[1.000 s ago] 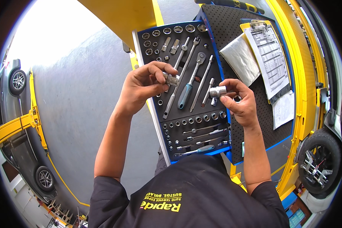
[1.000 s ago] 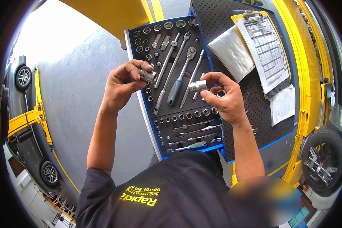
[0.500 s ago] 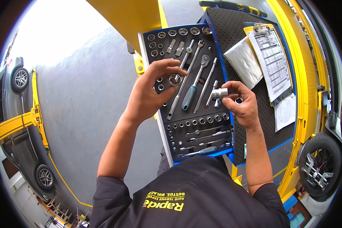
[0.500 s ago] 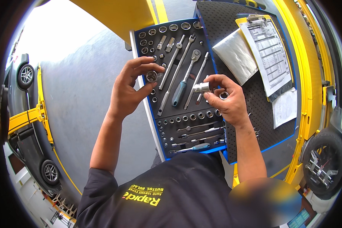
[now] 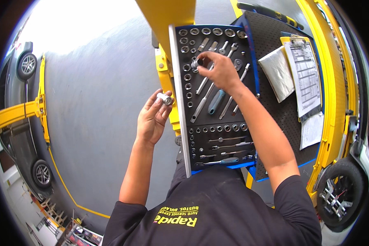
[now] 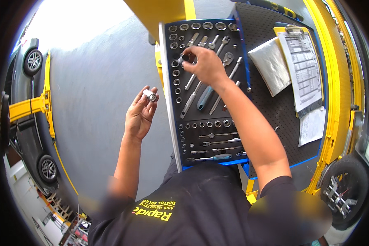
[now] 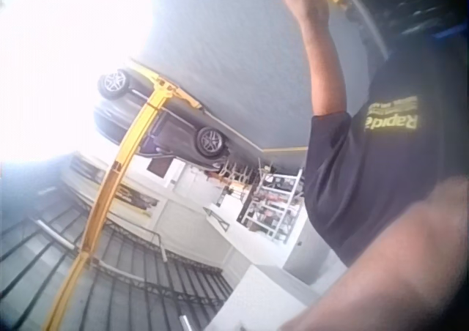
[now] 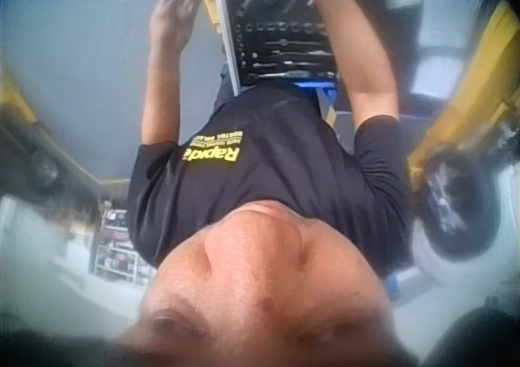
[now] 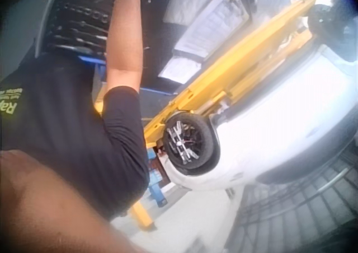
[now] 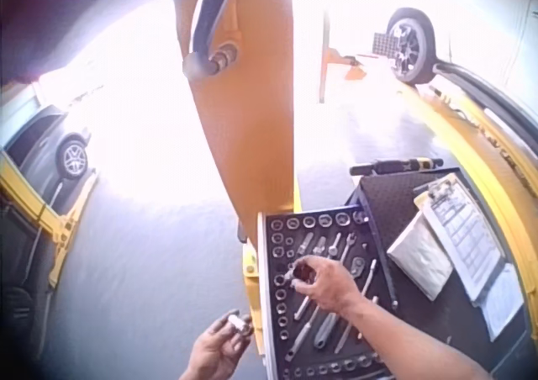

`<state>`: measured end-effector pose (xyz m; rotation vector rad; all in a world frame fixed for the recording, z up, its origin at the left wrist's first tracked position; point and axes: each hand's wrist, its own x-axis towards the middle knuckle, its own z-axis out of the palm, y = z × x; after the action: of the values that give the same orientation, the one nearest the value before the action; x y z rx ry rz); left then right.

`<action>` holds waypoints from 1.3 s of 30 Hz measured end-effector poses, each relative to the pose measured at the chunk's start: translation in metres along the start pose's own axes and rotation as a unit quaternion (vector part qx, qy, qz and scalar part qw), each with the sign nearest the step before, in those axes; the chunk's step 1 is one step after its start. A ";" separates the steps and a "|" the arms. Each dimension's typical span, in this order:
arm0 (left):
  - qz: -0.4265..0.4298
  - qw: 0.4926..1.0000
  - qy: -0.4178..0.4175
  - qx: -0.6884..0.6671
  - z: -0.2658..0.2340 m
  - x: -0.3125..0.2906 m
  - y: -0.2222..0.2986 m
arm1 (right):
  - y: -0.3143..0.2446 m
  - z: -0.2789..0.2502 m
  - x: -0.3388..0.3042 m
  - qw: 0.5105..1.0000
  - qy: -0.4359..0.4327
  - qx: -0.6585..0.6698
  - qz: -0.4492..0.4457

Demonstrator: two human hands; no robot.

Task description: The person selects sockets and a ratchet from a tool chest, then sits under a lifted vehicle to loosen and tighten bolts on the suspension using a ratchet and wrench.

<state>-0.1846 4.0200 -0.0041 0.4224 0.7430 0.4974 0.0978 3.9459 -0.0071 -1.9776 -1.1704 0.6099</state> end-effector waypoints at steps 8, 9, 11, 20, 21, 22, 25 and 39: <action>0.004 0.999 -0.029 -0.029 -0.019 -0.029 -0.002 | 0.048 0.024 0.074 0.996 -0.089 -0.013 0.023; 0.015 0.999 -0.028 -0.040 -0.021 -0.031 -0.005 | 0.054 0.022 0.078 0.994 -0.103 0.004 0.046; 0.015 0.998 -0.026 -0.055 -0.042 -0.033 -0.017 | 0.044 0.025 0.080 0.993 -0.113 0.001 0.045; -0.047 0.989 0.114 -0.077 -0.071 -0.048 -0.099 | -0.006 0.037 0.060 0.913 -0.135 -0.362 -0.134; -0.057 0.989 0.109 -0.082 -0.069 -0.050 -0.105 | -0.006 0.034 0.063 0.910 -0.144 -0.368 -0.128; -0.051 0.989 0.097 -0.095 -0.070 -0.051 -0.108 | -0.004 0.030 0.066 0.907 -0.151 -0.374 -0.121; -0.041 0.987 0.072 -0.135 -0.073 -0.051 -0.114 | 0.001 0.014 0.057 0.963 -0.090 -0.241 -0.079; -0.148 0.986 -0.030 -0.077 -0.083 -0.037 -0.090 | -0.030 0.024 -0.067 0.922 -0.040 -0.269 0.277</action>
<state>-0.2436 3.9427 -0.0872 0.1768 0.6886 0.2597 0.0328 3.9043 0.0038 -2.8236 -0.8709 0.7014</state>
